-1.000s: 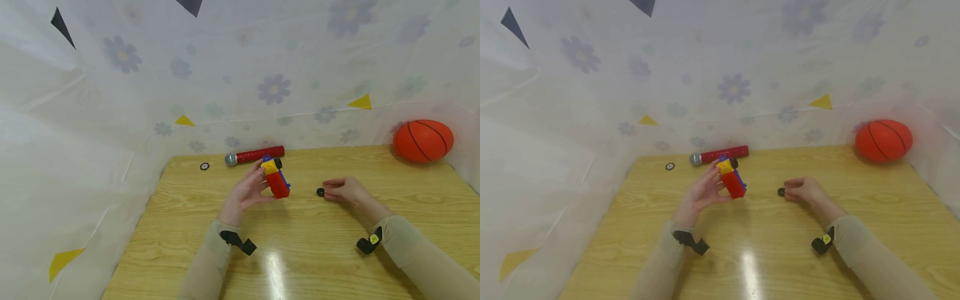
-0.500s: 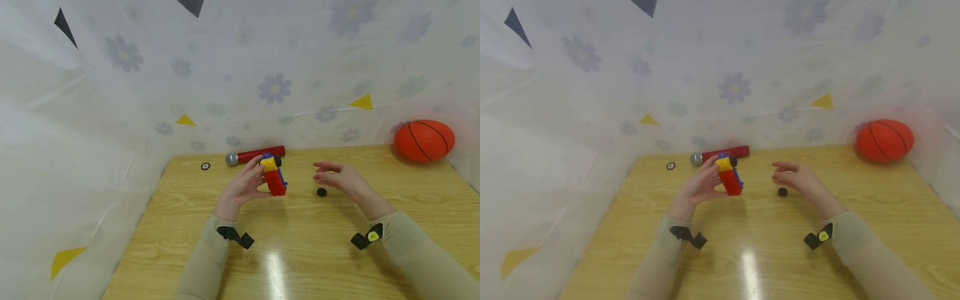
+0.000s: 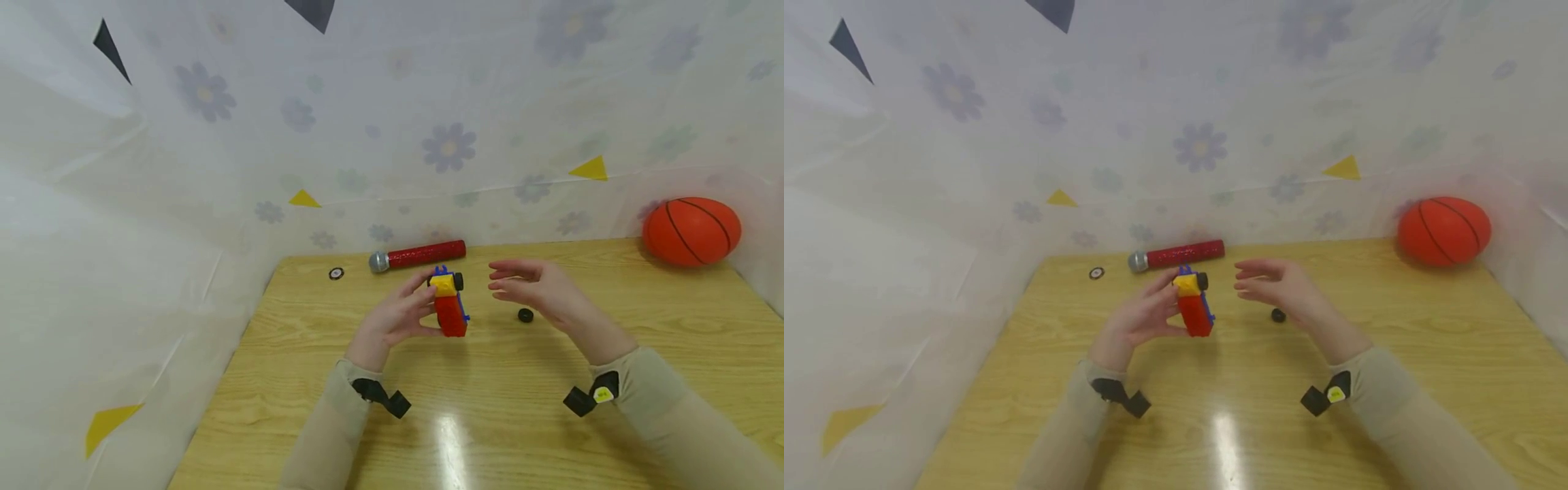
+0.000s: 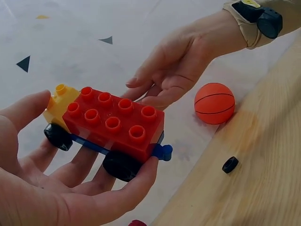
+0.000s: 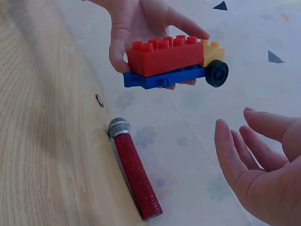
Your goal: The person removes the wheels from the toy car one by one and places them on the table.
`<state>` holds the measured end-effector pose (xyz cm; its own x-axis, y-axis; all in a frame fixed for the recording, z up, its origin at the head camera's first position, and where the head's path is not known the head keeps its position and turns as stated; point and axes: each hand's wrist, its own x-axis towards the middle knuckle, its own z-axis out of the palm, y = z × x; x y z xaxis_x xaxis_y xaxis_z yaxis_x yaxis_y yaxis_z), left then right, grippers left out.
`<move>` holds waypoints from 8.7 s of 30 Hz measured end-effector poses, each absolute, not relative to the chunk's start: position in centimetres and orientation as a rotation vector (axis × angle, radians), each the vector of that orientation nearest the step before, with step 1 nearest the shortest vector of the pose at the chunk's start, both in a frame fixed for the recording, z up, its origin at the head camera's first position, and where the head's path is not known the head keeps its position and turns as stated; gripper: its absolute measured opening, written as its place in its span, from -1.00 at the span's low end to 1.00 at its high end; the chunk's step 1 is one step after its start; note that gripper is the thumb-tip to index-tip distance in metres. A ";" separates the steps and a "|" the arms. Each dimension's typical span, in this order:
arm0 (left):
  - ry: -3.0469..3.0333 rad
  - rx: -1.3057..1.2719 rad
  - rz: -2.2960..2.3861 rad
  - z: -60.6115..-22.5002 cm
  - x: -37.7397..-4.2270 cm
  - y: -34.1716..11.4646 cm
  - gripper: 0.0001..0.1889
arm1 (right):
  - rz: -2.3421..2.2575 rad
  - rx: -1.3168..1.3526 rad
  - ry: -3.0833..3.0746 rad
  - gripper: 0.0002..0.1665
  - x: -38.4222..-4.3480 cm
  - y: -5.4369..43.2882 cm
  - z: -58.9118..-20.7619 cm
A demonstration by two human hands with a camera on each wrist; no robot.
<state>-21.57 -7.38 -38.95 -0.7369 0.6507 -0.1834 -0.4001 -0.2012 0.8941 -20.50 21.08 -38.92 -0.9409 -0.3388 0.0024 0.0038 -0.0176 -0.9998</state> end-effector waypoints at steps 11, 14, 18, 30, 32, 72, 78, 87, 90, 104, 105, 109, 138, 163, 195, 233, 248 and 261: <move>1.343 0.309 1.949 -39.6 -21.2 -6.2 -0.36 | -1.983 -0.398 2.027 -0.36 -20.3 19.0 -38.6; 1.359 0.321 1.933 -39.7 -21.1 -6.0 -0.40 | -1.980 -0.397 2.021 -0.36 -20.3 18.8 -38.6; 1.364 0.326 1.920 -39.7 -21.0 -5.8 -0.38 | -1.965 -0.374 2.027 -0.36 -20.2 18.6 -38.5; 1.383 0.320 1.903 -39.9 -20.9 -5.7 -0.39 | -1.908 -0.265 2.046 -0.37 -20.0 18.5 -38.2; 1.385 0.314 1.902 -40.0 -21.0 -5.7 -0.35 | -1.904 -0.266 2.048 -0.37 -20.0 18.5 -38.2; 1.469 0.392 1.973 -41.8 -20.8 -5.1 -0.16 | -2.071 -0.144 1.955 -0.55 -20.1 19.1 -37.7; 1.412 0.519 2.012 -41.7 -20.7 -5.1 0.01 | -2.059 -0.193 1.979 -0.64 -20.1 19.2 -37.8; 1.617 0.760 1.944 -41.5 -20.8 -5.2 0.04 | -2.057 -0.179 1.974 -0.73 -20.2 19.1 -37.7; 1.683 0.785 1.908 -41.4 -20.9 -5.1 0.03 | -2.026 -0.166 2.004 -0.64 -20.2 19.0 -37.8; 1.675 0.720 1.887 -41.4 -20.7 -5.0 0.01 | -1.996 -0.143 1.979 -0.83 -20.1 19.0 -37.6; 1.657 0.709 1.892 -41.4 -20.7 -5.0 0.01 | -1.999 -0.138 1.970 -0.87 -20.1 19.0 -37.5; 1.555 0.643 1.925 -41.5 -20.7 -5.0 -0.02 | -2.019 -0.120 1.928 -0.94 -19.9 18.9 -37.2; 1.487 0.374 1.978 -41.4 -19.8 -4.2 -0.03 | -1.942 -0.146 2.120 -0.87 -19.3 18.3 -37.0; 1.682 0.328 2.013 -42.0 -20.3 -4.2 -0.09 | -1.938 -0.119 2.304 -0.74 -19.4 19.1 -37.6; 1.377 0.442 2.142 -40.8 -20.2 -5.3 -0.13 | -2.212 -0.190 2.125 -0.90 -19.0 22.7 -38.5; 1.289 0.487 2.196 -40.8 -20.5 -5.9 -0.34 | -2.116 0.046 2.200 -0.79 -19.5 29.0 -43.6; 1.209 0.446 2.217 -40.7 -20.4 -6.0 -0.16 | -1.457 0.113 2.611 -0.23 -20.5 30.8 -46.0; 1.282 0.401 2.210 -40.8 -20.5 -6.0 -0.35 | -1.258 0.086 2.717 -0.26 -21.0 31.3 -47.4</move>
